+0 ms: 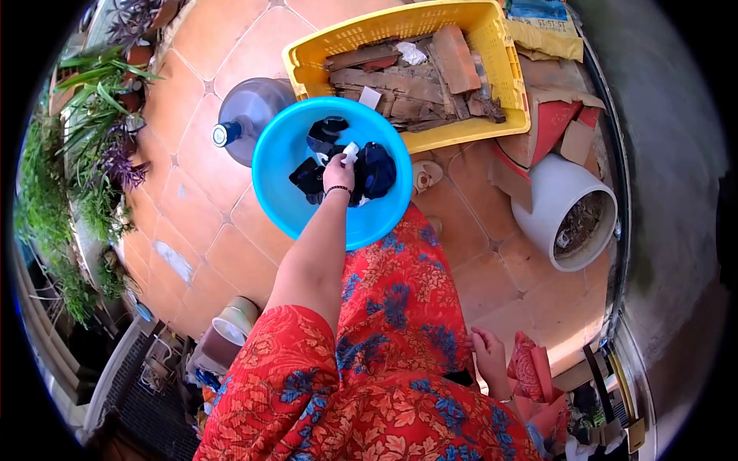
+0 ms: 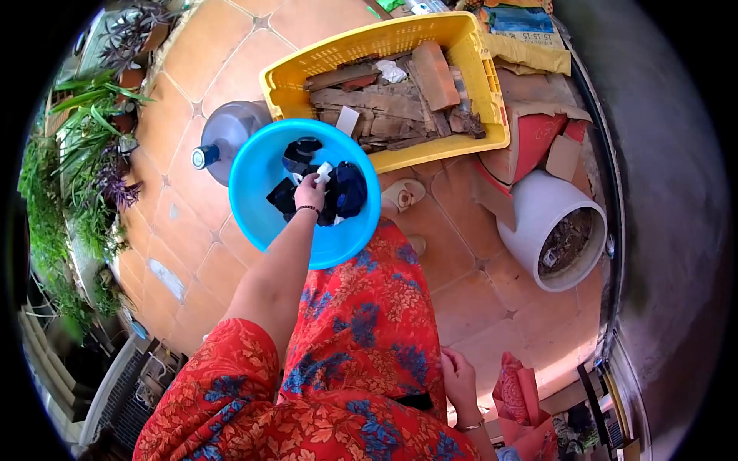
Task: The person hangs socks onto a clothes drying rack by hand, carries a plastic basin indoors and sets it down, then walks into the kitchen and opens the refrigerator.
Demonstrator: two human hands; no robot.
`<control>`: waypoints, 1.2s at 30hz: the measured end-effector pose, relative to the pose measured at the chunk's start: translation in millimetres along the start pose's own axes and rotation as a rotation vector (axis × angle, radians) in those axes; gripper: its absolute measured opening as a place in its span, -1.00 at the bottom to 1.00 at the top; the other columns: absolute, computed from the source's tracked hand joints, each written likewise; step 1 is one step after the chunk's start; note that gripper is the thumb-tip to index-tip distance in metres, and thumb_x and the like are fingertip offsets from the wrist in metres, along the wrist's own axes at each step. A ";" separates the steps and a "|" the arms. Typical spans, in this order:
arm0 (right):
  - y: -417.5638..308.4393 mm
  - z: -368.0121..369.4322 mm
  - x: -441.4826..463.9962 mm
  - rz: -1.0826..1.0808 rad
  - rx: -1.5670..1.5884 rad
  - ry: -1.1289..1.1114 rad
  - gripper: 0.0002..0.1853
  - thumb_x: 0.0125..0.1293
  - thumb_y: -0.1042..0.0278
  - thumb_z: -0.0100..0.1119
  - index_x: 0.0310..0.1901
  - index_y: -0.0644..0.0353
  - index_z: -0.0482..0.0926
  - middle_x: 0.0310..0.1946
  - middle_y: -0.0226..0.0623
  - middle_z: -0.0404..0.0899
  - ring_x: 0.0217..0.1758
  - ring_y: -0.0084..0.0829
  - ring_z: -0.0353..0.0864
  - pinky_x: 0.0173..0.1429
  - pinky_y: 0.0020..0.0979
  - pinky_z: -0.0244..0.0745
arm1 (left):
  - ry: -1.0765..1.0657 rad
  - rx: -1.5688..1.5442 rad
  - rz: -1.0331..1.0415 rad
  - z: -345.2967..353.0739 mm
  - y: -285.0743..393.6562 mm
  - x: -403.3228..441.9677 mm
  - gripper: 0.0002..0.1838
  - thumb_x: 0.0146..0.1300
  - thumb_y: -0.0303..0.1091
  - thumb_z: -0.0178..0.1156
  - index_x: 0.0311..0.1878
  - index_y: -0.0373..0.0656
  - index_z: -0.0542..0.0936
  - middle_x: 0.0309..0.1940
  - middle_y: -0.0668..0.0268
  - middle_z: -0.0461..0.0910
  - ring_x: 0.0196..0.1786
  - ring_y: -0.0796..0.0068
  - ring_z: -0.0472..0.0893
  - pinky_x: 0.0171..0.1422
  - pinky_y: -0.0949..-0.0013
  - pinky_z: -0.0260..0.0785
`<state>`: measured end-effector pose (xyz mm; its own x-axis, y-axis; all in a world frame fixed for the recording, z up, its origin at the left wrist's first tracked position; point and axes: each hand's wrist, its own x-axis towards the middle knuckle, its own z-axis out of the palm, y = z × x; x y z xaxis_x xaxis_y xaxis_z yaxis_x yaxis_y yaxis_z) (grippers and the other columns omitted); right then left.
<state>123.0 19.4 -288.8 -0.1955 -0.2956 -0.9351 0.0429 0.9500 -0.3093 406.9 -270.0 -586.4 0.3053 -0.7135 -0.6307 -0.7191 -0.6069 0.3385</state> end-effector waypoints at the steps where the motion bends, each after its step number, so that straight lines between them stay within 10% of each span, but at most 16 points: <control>1: 2.7 -0.9 2.6 0.008 0.010 -0.003 -0.71 0.33 0.39 -0.05 -0.01 0.40 0.43 -0.27 -0.20 0.58 -0.26 -0.48 0.58 -0.15 -0.50 0.48 | 0.000 0.040 0.032 4.1 7.8 6.0 -0.66 0.12 -0.22 0.15 -0.03 -0.08 0.54 -0.18 0.09 0.59 -0.07 0.13 0.56 0.05 0.24 0.39; 5: 1.5 -5.5 5.6 0.040 -0.007 0.009 -0.72 0.33 0.39 -0.03 -0.02 0.41 0.45 -0.26 -0.23 0.57 -0.24 -0.52 0.57 -0.12 -0.54 0.46 | -0.046 0.182 0.102 18.5 -15.0 31.4 -0.68 0.06 -0.16 0.24 -0.19 -0.16 0.57 -0.31 0.12 0.61 -0.18 0.19 0.59 -0.05 0.27 0.40; 11: -13.6 -7.5 8.5 0.011 -0.059 0.008 -0.73 0.33 0.38 -0.02 -0.04 0.39 0.46 -0.30 -0.25 0.59 -0.27 -0.54 0.56 -0.15 -0.54 0.46 | 0.138 -0.749 0.100 -84.7 -12.9 -32.4 -0.81 0.05 -0.46 0.28 -0.39 -0.17 0.42 -0.27 0.36 0.50 -0.27 0.62 0.44 -0.13 0.52 0.34; 17: -12.1 3.5 15.6 0.001 -0.027 -0.005 -0.73 0.32 0.38 -0.01 -0.05 0.39 0.46 -0.32 -0.25 0.59 -0.28 -0.55 0.56 -0.17 -0.55 0.45 | 0.172 -0.812 0.121 -114.3 -46.1 -64.3 -0.90 0.20 -0.47 0.04 -0.38 -0.09 0.33 -0.53 0.50 0.33 -0.46 0.70 0.35 -0.37 0.59 0.26; 23: -11.9 4.1 20.5 0.041 -0.015 -0.029 -0.73 0.32 0.39 -0.01 -0.05 0.39 0.46 -0.33 -0.26 0.59 -0.28 -0.55 0.56 -0.16 -0.56 0.45 | -0.298 0.485 -0.085 -63.3 -10.0 -68.0 -0.59 0.06 -0.01 0.16 0.00 0.12 0.50 -0.12 0.16 0.59 -0.05 0.25 0.57 0.01 0.24 0.41; 29: 2.8 -3.0 26.6 0.084 -0.036 -0.010 -0.73 0.32 0.39 -0.01 -0.05 0.40 0.46 -0.31 -0.23 0.59 -0.27 -0.53 0.57 -0.15 -0.54 0.46 | -0.301 0.753 -0.016 -16.4 -12.6 -45.7 -0.59 0.04 -0.05 0.22 -0.03 0.10 0.51 -0.20 0.27 0.61 -0.08 0.19 0.58 -0.07 0.19 0.43; 33: -7.3 -4.7 27.7 0.044 -0.068 -0.004 -0.73 0.32 0.38 0.00 -0.06 0.39 0.47 -0.30 -0.23 0.60 -0.27 -0.52 0.58 -0.14 -0.54 0.46 | -0.031 0.250 -0.078 -37.2 -42.7 -42.0 -0.67 0.01 -0.13 0.22 -0.14 0.01 0.56 -0.30 0.18 0.61 -0.18 0.11 0.58 -0.08 0.20 0.42; 36: -18.0 -6.4 26.3 0.004 -0.078 -0.014 -0.72 0.32 0.37 0.00 -0.05 0.39 0.47 -0.31 -0.23 0.60 -0.27 -0.52 0.58 -0.14 -0.54 0.46 | -0.152 -0.226 -0.150 -84.6 -68.2 -66.1 -0.76 0.03 -0.23 0.22 -0.23 -0.05 0.54 -0.46 0.33 0.54 -0.33 0.40 0.55 -0.16 0.31 0.42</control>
<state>110.9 -4.8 -306.7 -0.1815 -0.2924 -0.9389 -0.0330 0.9561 -0.2913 488.6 -211.0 -508.7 0.2883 -0.5594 -0.7772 -0.5104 -0.7765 0.3696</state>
